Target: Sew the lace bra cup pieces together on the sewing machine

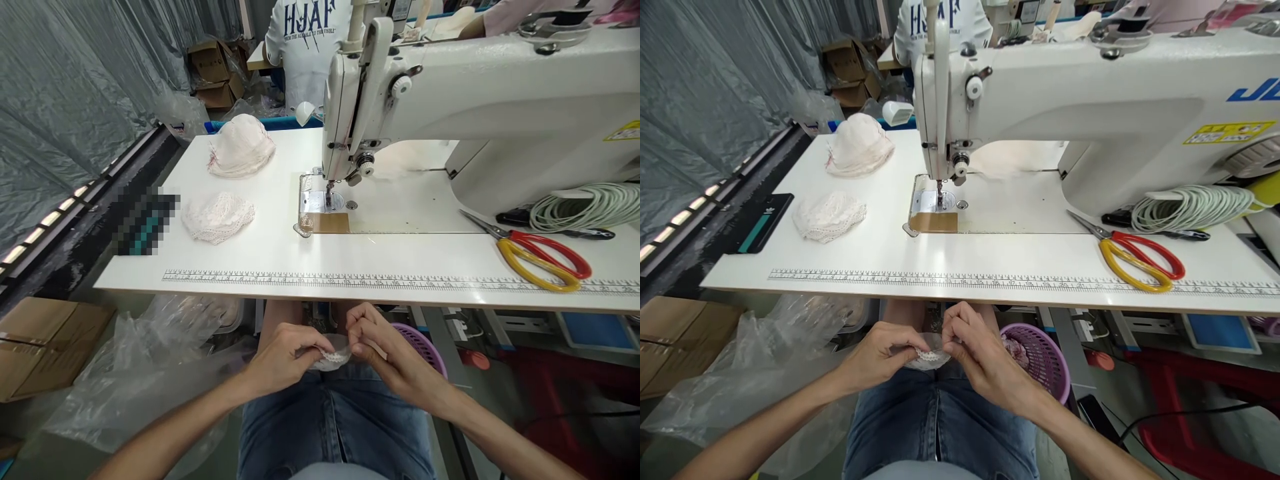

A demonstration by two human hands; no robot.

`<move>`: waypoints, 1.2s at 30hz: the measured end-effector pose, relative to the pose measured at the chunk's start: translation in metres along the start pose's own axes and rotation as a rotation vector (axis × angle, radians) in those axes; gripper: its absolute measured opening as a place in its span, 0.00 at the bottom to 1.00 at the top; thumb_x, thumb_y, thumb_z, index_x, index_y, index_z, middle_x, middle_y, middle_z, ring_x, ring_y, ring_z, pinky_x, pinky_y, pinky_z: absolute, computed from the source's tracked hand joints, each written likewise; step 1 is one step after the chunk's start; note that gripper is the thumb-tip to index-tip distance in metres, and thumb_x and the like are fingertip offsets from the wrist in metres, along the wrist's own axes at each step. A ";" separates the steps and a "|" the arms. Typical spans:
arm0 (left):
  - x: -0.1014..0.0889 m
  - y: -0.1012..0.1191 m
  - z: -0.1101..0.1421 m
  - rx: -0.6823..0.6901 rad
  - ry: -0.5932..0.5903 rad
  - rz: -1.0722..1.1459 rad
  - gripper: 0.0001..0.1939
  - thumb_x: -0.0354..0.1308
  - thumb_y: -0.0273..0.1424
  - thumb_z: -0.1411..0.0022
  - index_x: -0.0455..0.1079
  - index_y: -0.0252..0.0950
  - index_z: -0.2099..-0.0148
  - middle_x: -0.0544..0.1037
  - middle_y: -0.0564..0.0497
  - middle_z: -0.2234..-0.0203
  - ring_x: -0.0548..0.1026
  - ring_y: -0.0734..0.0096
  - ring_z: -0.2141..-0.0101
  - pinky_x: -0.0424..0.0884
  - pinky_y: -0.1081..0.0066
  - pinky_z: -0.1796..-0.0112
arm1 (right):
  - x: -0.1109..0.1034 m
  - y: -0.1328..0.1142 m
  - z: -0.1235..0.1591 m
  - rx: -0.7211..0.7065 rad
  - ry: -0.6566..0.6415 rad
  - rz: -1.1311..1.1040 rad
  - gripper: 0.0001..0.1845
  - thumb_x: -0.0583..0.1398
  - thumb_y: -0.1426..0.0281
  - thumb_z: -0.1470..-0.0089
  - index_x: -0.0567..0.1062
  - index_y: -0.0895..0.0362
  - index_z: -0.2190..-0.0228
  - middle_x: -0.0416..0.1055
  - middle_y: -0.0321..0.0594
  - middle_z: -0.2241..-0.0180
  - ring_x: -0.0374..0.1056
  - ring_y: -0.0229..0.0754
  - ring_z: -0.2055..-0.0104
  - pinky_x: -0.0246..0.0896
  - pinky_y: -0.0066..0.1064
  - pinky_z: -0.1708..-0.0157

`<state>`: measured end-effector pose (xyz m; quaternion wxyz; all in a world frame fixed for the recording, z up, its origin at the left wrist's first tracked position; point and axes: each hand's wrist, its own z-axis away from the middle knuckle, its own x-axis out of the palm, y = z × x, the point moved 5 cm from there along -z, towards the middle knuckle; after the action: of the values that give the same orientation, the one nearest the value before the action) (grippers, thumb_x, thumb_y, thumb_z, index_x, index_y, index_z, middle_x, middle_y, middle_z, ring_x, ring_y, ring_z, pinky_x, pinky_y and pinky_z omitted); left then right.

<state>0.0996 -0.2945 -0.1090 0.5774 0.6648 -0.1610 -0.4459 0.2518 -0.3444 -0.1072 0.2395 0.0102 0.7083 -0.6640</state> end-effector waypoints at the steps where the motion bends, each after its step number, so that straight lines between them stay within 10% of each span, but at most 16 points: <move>1: 0.000 0.001 -0.001 0.023 0.010 -0.026 0.12 0.52 0.21 0.41 0.75 0.35 0.62 0.79 0.51 0.71 0.75 0.75 0.71 0.67 0.79 0.69 | 0.000 -0.001 0.001 0.006 0.004 0.023 0.11 0.46 0.66 0.35 0.61 0.54 0.69 0.59 0.40 0.65 0.56 0.40 0.64 0.54 0.30 0.66; 16: 0.024 0.028 -0.022 0.460 0.294 -0.392 0.10 0.49 0.21 0.38 0.71 0.33 0.59 0.74 0.46 0.70 0.71 0.71 0.69 0.69 0.72 0.67 | -0.053 -0.017 0.057 0.175 -0.323 0.267 0.10 0.51 0.67 0.40 0.71 0.54 0.69 0.71 0.36 0.74 0.66 0.40 0.69 0.58 0.29 0.67; 23: 0.028 0.044 -0.029 0.517 0.333 -0.360 0.11 0.50 0.19 0.39 0.72 0.32 0.59 0.75 0.46 0.71 0.72 0.71 0.70 0.69 0.73 0.68 | -0.198 -0.001 0.082 0.203 0.681 0.906 0.13 0.48 0.61 0.41 0.68 0.52 0.61 0.66 0.48 0.57 0.61 0.56 0.54 0.54 0.42 0.58; 30: 0.027 0.035 -0.033 0.247 0.329 -0.087 0.11 0.51 0.20 0.43 0.74 0.34 0.63 0.76 0.49 0.72 0.73 0.72 0.70 0.68 0.76 0.68 | -0.232 0.048 0.075 0.239 0.676 0.961 0.10 0.52 0.62 0.44 0.69 0.52 0.64 0.65 0.46 0.66 0.60 0.54 0.59 0.53 0.37 0.65; 36: 0.033 0.010 -0.034 -0.065 0.373 0.225 0.08 0.54 0.24 0.46 0.75 0.33 0.67 0.76 0.50 0.72 0.73 0.71 0.70 0.67 0.76 0.67 | -0.219 0.025 0.086 0.260 0.713 0.957 0.16 0.49 0.56 0.43 0.66 0.51 0.59 0.64 0.49 0.60 0.64 0.55 0.63 0.56 0.39 0.70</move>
<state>0.1471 -0.3002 -0.1153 0.6645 0.6947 -0.1100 -0.2526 0.4816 -0.3559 -0.0539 0.2561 0.5782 0.5749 -0.5192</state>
